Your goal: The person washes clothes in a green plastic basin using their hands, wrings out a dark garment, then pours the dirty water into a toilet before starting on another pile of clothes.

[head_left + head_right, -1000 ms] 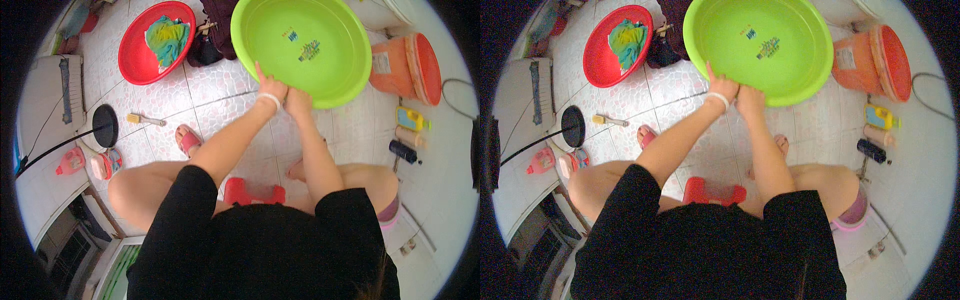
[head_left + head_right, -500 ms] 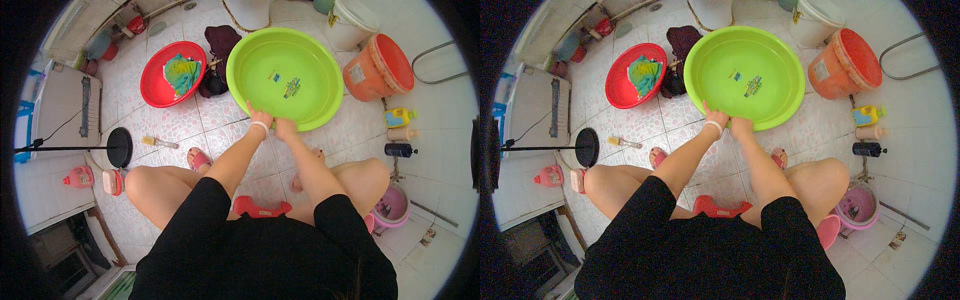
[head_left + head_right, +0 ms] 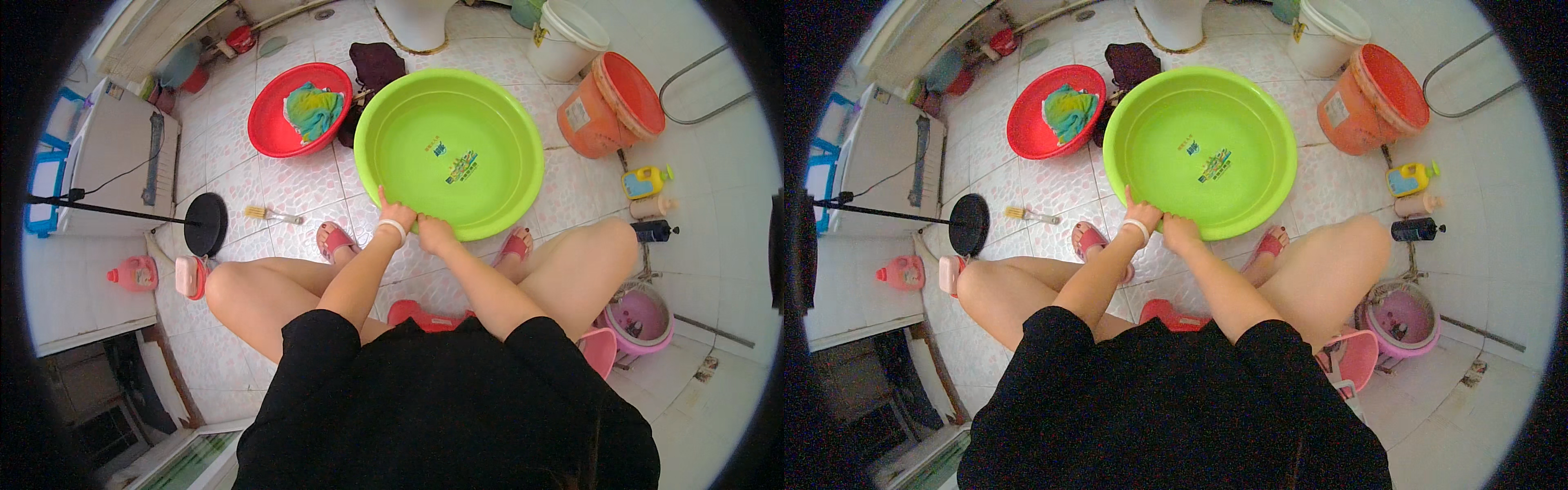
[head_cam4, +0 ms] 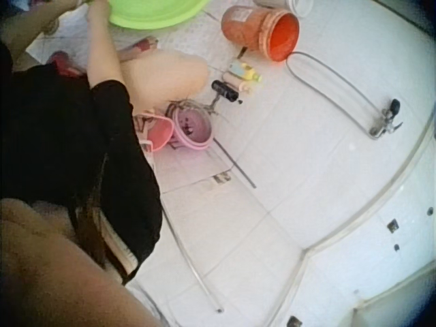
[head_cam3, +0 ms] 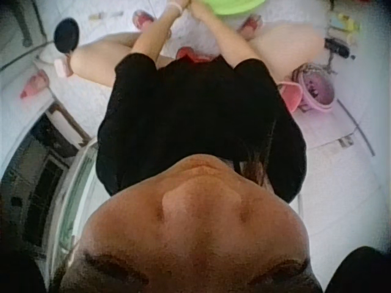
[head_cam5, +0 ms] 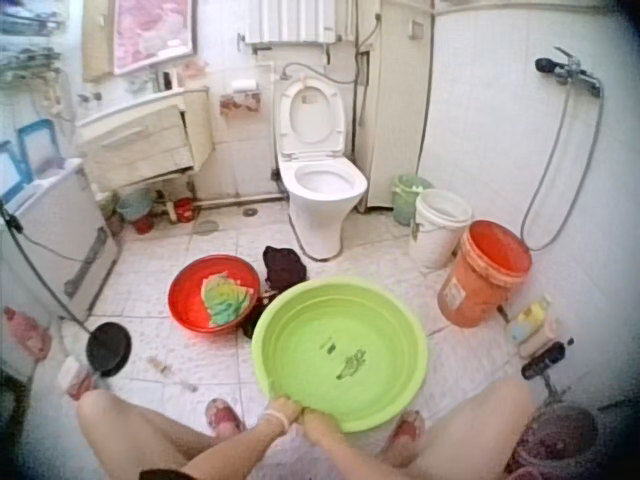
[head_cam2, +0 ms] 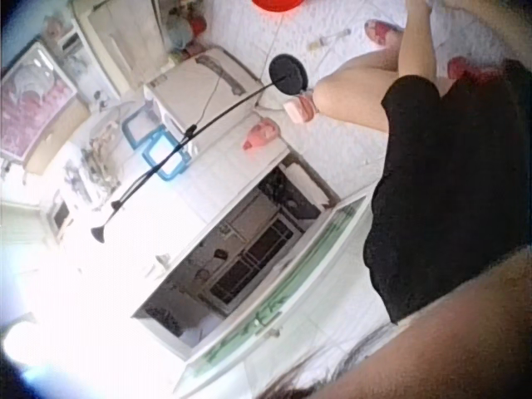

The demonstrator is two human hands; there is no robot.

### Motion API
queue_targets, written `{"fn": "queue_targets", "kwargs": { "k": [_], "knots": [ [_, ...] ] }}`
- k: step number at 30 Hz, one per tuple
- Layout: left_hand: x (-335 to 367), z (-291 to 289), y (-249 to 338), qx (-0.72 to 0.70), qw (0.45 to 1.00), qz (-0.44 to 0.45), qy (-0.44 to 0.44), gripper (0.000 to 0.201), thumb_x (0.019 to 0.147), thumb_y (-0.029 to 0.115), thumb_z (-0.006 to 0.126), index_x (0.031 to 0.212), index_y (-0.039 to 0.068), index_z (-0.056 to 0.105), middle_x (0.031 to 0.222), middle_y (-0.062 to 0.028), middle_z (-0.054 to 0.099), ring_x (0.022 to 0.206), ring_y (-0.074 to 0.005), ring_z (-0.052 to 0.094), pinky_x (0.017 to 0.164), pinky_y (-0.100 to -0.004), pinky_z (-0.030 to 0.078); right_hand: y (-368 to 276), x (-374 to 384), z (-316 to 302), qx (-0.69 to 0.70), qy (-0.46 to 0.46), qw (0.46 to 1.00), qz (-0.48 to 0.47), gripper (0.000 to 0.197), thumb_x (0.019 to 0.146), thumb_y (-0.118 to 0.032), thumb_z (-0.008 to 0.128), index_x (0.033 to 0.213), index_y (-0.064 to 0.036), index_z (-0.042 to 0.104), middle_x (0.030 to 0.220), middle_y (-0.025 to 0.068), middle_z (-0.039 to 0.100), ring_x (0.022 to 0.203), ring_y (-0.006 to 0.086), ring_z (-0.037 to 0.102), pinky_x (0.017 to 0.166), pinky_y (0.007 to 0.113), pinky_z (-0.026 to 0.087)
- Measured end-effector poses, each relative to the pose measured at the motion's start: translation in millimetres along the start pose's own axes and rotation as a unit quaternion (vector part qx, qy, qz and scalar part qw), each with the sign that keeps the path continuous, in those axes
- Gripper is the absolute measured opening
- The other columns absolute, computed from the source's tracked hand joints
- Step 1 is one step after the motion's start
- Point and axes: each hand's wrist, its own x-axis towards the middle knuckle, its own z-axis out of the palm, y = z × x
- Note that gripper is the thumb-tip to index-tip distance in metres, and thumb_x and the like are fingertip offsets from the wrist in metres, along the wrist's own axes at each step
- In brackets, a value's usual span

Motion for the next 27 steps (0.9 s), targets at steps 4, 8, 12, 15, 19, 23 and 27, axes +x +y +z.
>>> {"fn": "queue_targets", "kwargs": {
  "k": [4,8,12,15,19,23,27],
  "knots": [
    [-26.7,0.9,-5.2,0.006,0.995,0.010,-0.100,0.027,0.081,0.017,0.043,0.103,0.016,0.058,0.101,-0.0053,0.060,0.100,-0.0207,0.055,0.095,-0.0664,0.003,-16.9,-15.0,12.7,-0.003,-0.006,1.000,-0.015,0.031,0.071,-0.004,0.048,0.101,0.0009,0.046,0.098,0.0205,0.056,0.090,0.0320,0.056,0.076,0.040,0.045],
    [-43.6,8.1,-8.5,0.009,0.995,-0.009,-0.095,0.024,0.081,0.015,0.043,0.097,0.014,0.062,0.094,-0.0049,0.063,0.098,-0.0210,0.056,0.095,-0.0662,0.002,-28.5,-23.1,20.0,-0.001,-0.019,0.999,-0.032,0.032,0.070,-0.004,0.048,0.101,0.0020,0.045,0.099,0.0213,0.055,0.091,0.0333,0.055,0.077,0.041,0.044],
    [-57.5,-11.7,0.3,0.008,0.989,-0.025,-0.146,0.027,0.081,0.015,0.042,0.101,0.013,0.060,0.098,-0.0055,0.062,0.097,-0.0215,0.056,0.095,-0.0668,0.001,-26.6,-26.1,31.2,-0.013,-0.037,0.998,-0.046,0.033,0.069,-0.003,0.048,0.101,0.0027,0.045,0.100,0.0217,0.054,0.091,0.0346,0.055,0.077,0.041,0.044],
    [-69.7,-15.5,6.0,0.013,0.991,-0.021,-0.128,0.030,0.082,0.016,0.042,0.107,0.013,0.057,0.104,-0.0064,0.060,0.097,-0.0217,0.056,0.094,-0.0676,0.000,-23.8,-27.0,39.4,-0.021,-0.048,0.997,-0.060,0.034,0.068,-0.002,0.048,0.102,0.0034,0.045,0.100,0.0228,0.054,0.090,0.0351,0.054,0.078,0.041,0.044],
    [-78.2,4.5,14.2,-0.027,0.992,-0.074,-0.102,0.024,0.081,0.015,0.042,0.091,0.012,0.064,0.093,-0.0052,0.062,0.095,-0.0218,0.056,0.094,-0.0677,-0.001,-18.5,-30.2,50.4,-0.017,-0.071,0.992,-0.100,0.041,0.066,-0.008,0.052,0.103,0.0058,0.044,0.100,0.0239,0.053,0.091,0.0358,0.054,0.081,0.041,0.043],
    [-62.7,-29.3,18.2,-0.069,0.973,-0.077,-0.208,0.031,0.074,0.016,0.054,0.104,0.010,0.059,0.103,-0.0099,0.059,0.104,-0.0225,0.052,0.094,-0.0667,0.005,-0.9,-16.9,36.0,0.022,-0.177,0.976,-0.126,0.053,0.063,-0.021,0.062,0.107,0.0046,0.047,0.104,0.0226,0.053,0.095,0.0344,0.053,0.084,0.039,0.042],
    [-40.8,-56.4,-48.3,-0.355,0.896,0.002,-0.266,0.052,0.066,0.013,0.062,0.116,0.007,0.050,0.111,-0.0155,0.054,0.104,-0.0253,0.051,0.096,-0.0445,0.032,-11.0,4.0,-6.5,0.177,-0.229,0.950,-0.118,0.047,0.069,-0.023,0.064,0.107,0.0004,0.050,0.106,0.0179,0.055,0.097,0.0288,0.054,0.085,0.035,0.042]
  ]
}}
